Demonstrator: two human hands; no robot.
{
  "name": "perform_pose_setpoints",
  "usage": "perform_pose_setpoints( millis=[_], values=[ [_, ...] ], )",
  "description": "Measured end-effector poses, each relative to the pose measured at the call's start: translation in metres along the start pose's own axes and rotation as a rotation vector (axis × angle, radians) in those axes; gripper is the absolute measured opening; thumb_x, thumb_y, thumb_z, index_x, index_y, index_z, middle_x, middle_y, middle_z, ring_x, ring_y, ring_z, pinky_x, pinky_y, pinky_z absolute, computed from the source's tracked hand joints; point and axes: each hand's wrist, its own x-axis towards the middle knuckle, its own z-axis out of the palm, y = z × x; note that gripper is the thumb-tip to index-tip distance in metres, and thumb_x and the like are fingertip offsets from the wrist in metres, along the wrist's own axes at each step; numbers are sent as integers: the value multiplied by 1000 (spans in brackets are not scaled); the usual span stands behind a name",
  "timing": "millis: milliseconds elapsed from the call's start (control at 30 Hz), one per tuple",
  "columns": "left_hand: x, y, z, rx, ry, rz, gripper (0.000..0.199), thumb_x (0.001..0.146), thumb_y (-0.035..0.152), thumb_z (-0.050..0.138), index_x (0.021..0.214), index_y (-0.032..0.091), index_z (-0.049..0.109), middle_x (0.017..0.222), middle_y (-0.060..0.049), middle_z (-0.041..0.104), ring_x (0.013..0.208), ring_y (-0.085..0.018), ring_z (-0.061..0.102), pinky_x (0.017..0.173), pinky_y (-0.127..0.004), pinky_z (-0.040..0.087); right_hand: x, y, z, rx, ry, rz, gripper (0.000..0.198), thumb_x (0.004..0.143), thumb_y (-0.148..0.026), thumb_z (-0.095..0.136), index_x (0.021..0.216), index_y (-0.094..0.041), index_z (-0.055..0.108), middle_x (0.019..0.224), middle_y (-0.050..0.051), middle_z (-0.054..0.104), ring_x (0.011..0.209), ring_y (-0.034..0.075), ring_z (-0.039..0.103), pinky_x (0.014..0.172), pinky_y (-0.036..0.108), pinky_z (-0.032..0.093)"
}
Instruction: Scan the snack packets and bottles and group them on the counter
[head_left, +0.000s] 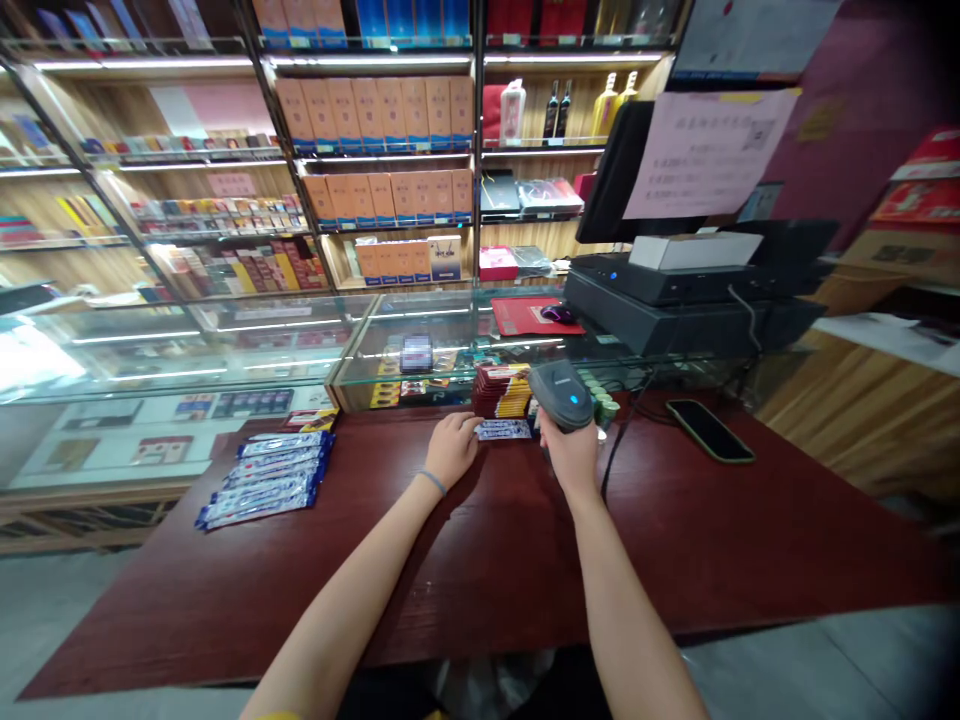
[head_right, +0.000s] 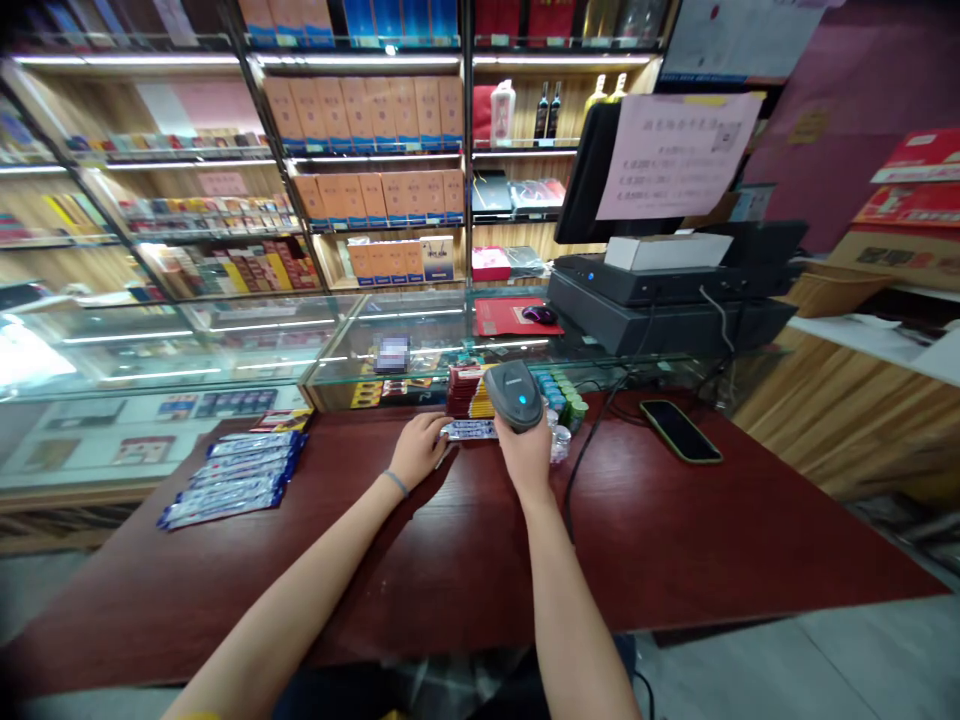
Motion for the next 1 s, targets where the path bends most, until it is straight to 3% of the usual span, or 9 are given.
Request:
perform_pose_setpoints(
  millis=[133,267,433,633,833,1000],
  values=[
    [-17,-19,-40,49,85,-62,31,91,16,54,121,20,65,123,-11,66,116,-25,59,102,-44,48,-10,-2,21,-7,-13,-27,28,75,-41,68,94,-20,67,71,7,72,74,26,71,65,36,57],
    [-46,-46,-83,138,154,-126,32,93,17,54,122,21,64,126,-10,65,118,-25,58,104,-43,46,-22,-9,44,-69,-106,-148,30,73,-41,69,93,-18,68,87,13,77,86,31,73,74,41,58],
    [-96,-80,-133,239,177,-228,31,96,22,51,124,22,62,127,-10,63,119,-25,57,105,-44,46,-40,-27,68,-76,-247,-315,27,77,-35,66,99,-20,68,94,13,77,87,30,74,75,37,57],
    [-158,-112,-182,356,127,-349,34,95,23,52,128,23,60,130,-10,60,121,-28,55,105,-45,45,-65,-51,95,-122,-423,-340,35,77,-35,64,108,-21,66,90,10,77,84,29,74,70,35,56],
    [-209,-133,-214,430,22,-410,33,95,24,52,127,23,60,128,-11,59,118,-28,55,103,-46,46,-92,-66,123,-179,-543,-344,40,77,-38,62,112,-20,64,86,11,77,81,32,75,66,36,55],
    [-231,-139,-216,480,33,-490,36,94,21,50,129,25,60,130,-12,57,119,-28,54,104,-47,45,-112,-69,134,-229,-617,-376,34,76,-38,63,106,-22,64,83,9,77,77,33,75,62,35,54]
  ],
)
